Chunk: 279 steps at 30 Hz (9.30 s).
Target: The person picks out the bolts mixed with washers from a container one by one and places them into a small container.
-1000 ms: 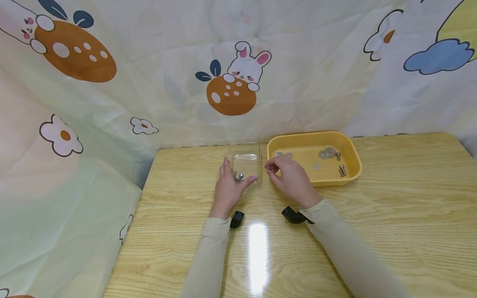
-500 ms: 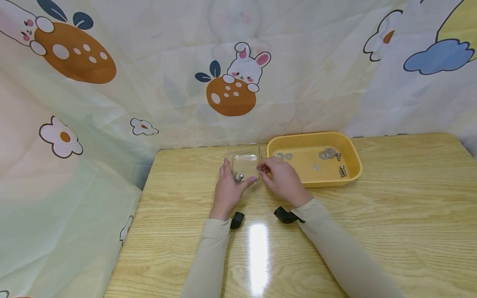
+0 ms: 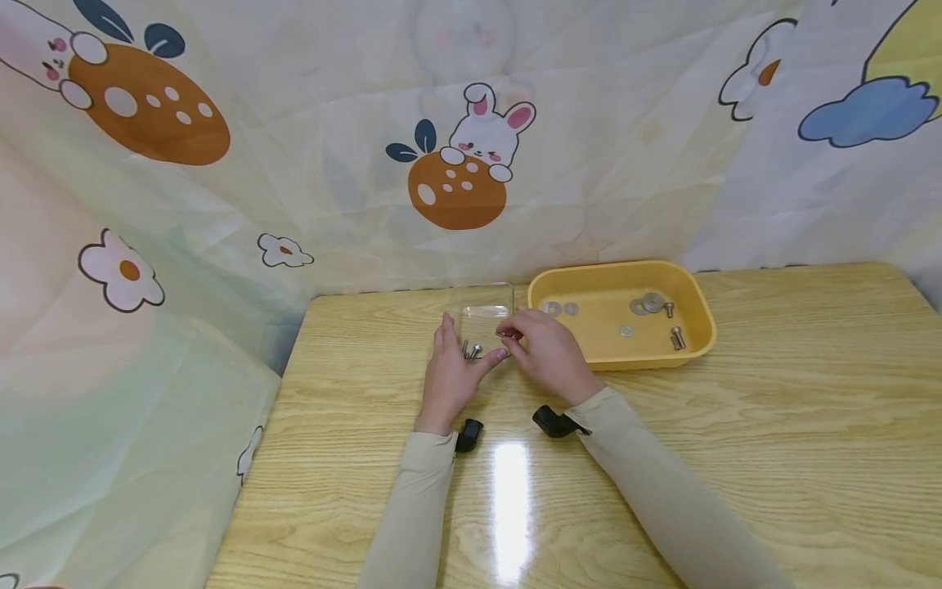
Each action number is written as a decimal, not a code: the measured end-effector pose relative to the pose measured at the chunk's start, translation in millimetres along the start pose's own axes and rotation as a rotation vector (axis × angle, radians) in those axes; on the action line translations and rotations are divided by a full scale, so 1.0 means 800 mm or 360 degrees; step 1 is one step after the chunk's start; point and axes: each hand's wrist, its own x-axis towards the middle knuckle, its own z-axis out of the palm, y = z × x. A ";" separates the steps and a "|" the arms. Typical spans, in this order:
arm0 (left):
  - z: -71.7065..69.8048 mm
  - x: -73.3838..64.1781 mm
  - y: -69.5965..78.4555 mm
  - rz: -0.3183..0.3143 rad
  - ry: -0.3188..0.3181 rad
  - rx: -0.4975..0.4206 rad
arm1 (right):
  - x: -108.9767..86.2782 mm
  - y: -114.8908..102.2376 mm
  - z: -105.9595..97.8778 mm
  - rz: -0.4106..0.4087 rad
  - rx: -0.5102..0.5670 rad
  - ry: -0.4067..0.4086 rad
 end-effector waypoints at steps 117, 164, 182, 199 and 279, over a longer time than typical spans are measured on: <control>0.002 0.000 0.000 -0.0045 0.0000 -0.0061 | -0.045 0.060 -0.087 0.0110 -0.0167 -0.0033; 0.002 -0.006 0.000 -0.0045 -0.0002 -0.0043 | -0.065 0.134 -0.168 0.0402 -0.0519 -0.0626; 0.002 -0.005 0.001 -0.0035 -0.0013 -0.0076 | -0.049 0.141 -0.165 0.0464 -0.0702 -0.0822; 0.001 -0.006 0.000 -0.0034 0.0001 -0.0086 | -0.043 0.151 -0.154 0.0535 -0.0656 -0.0876; 0.001 -0.005 0.001 -0.0037 -0.0018 -0.0063 | -0.066 0.100 -0.130 0.0307 -0.0278 0.0032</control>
